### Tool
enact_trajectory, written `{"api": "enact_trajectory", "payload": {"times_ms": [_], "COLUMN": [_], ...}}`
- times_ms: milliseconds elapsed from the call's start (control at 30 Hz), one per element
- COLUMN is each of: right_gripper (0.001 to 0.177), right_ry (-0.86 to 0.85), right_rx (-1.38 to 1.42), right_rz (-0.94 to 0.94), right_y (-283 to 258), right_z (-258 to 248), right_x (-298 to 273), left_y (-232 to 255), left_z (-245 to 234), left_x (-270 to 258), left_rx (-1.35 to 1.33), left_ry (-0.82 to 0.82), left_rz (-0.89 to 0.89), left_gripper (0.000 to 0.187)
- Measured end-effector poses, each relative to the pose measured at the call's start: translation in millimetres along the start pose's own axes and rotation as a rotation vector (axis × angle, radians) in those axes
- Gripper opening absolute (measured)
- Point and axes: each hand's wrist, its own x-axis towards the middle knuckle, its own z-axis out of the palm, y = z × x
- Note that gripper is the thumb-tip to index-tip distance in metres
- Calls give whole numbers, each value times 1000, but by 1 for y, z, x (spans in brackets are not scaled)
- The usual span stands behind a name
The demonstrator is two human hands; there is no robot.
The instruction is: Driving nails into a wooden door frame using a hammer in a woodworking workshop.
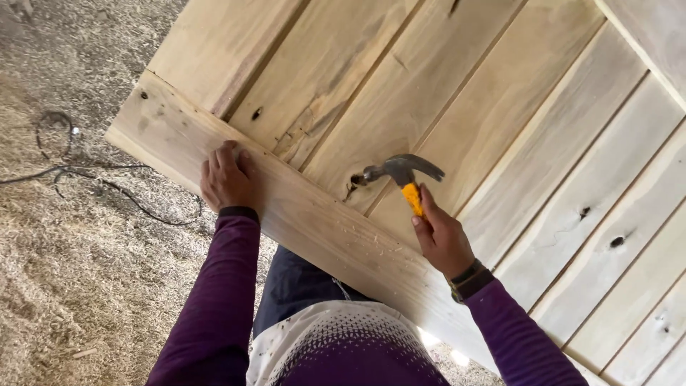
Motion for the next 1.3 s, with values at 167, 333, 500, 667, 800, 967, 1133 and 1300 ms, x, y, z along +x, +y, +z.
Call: {"api": "enact_trajectory", "payload": {"times_ms": [167, 333, 500, 667, 800, 967, 1133, 1300], "right_gripper": [61, 63, 61, 55, 61, 63, 42, 33], "right_ry": [117, -70, -38, 124, -135, -43, -42, -227], "right_rx": [-3, -140, -117, -135, -359, -142, 446, 898], "right_rz": [-65, 11, -38, -231, 13, -116, 243, 324], "right_y": [-1, 12, -1, -8, -1, 9, -3, -15], "right_z": [9, 16, 4, 2, 10, 4, 2, 4], "right_x": [-6, 5, 6, 1, 10, 12, -1, 13], "left_y": [0, 0, 2, 4, 6, 7, 3, 4], "left_z": [0, 1, -2, -8, -7, -8, -6, -5], "left_x": [1, 0, 1, 2, 3, 4, 5, 2], "left_rx": [-12, -9, 2, -21, -29, -12, -7, -31], "left_ry": [8, -11, -32, -10, -12, -34, -36, -25], "left_rz": [6, 8, -12, -6, 2, -18, -22, -15], "left_gripper": [19, 18, 18, 19, 19, 19, 19, 18]}}
